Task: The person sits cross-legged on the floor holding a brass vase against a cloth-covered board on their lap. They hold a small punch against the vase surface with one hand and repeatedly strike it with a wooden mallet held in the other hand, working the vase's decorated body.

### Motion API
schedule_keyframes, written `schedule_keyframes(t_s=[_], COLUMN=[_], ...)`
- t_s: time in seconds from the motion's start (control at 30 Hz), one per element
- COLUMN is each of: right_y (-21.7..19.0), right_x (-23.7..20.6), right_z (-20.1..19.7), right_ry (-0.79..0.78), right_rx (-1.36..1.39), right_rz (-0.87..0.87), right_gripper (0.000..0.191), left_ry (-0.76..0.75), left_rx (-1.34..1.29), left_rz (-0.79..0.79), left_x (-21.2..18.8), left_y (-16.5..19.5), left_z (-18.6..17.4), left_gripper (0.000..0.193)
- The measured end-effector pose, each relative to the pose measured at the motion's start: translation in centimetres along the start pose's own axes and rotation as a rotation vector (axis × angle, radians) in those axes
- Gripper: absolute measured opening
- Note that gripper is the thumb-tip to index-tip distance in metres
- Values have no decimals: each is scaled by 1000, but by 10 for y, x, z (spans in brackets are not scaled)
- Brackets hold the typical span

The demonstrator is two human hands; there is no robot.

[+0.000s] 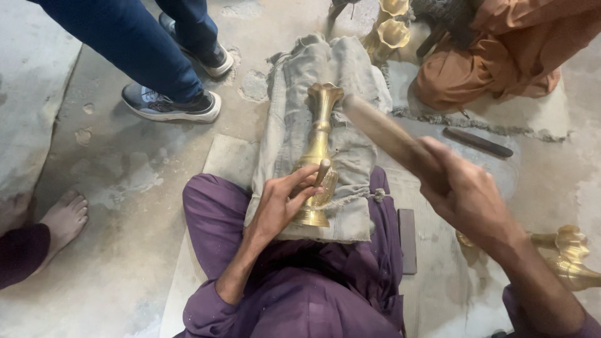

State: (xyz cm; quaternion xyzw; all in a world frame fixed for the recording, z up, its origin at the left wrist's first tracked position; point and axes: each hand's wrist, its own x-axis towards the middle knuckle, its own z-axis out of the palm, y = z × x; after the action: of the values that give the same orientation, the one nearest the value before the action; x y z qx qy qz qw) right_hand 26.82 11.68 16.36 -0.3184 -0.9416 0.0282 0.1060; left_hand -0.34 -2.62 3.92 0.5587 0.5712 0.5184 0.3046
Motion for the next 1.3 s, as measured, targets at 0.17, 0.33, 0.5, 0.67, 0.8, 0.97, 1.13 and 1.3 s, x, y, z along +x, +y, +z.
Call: schedule_keyframes(t_s=[0.17, 0.33, 0.5, 0.67, 0.8, 0.97, 1.13, 1.3], right_y=[2, 0, -10, -17, -19, -17, -17, -27], right_x=[1, 1, 9, 16, 18, 19, 23, 23], right_z=[-1, -3, -9, -18, -17, -8, -8, -19], right_ry=[-78, -67, 14, -22, 57, -74, -59, -162], right_rx=[-176, -144, 27, -125, -76, 91, -308, -73], right_rz=[101, 29, 13, -9, -136, 29, -144, -24], right_gripper=[50, 50, 53, 47, 54, 58, 49, 54], left_ry=[9, 65, 165, 210, 285, 306, 343, 377], left_rx=[-32, -53, -40, -88, -44, -79, -93, -120], left_rz=[-2, -16, -7, -6, -7, 30, 52, 36], left_x=[1, -6, -12, -18, -25, -30, -32, -38], left_y=[-1, -4, -10, -19, -24, -29, -33, -31], left_z=[2, 6, 15, 22, 28, 36, 39, 43], left_gripper=[48, 46, 48, 49, 45, 50, 49, 43])
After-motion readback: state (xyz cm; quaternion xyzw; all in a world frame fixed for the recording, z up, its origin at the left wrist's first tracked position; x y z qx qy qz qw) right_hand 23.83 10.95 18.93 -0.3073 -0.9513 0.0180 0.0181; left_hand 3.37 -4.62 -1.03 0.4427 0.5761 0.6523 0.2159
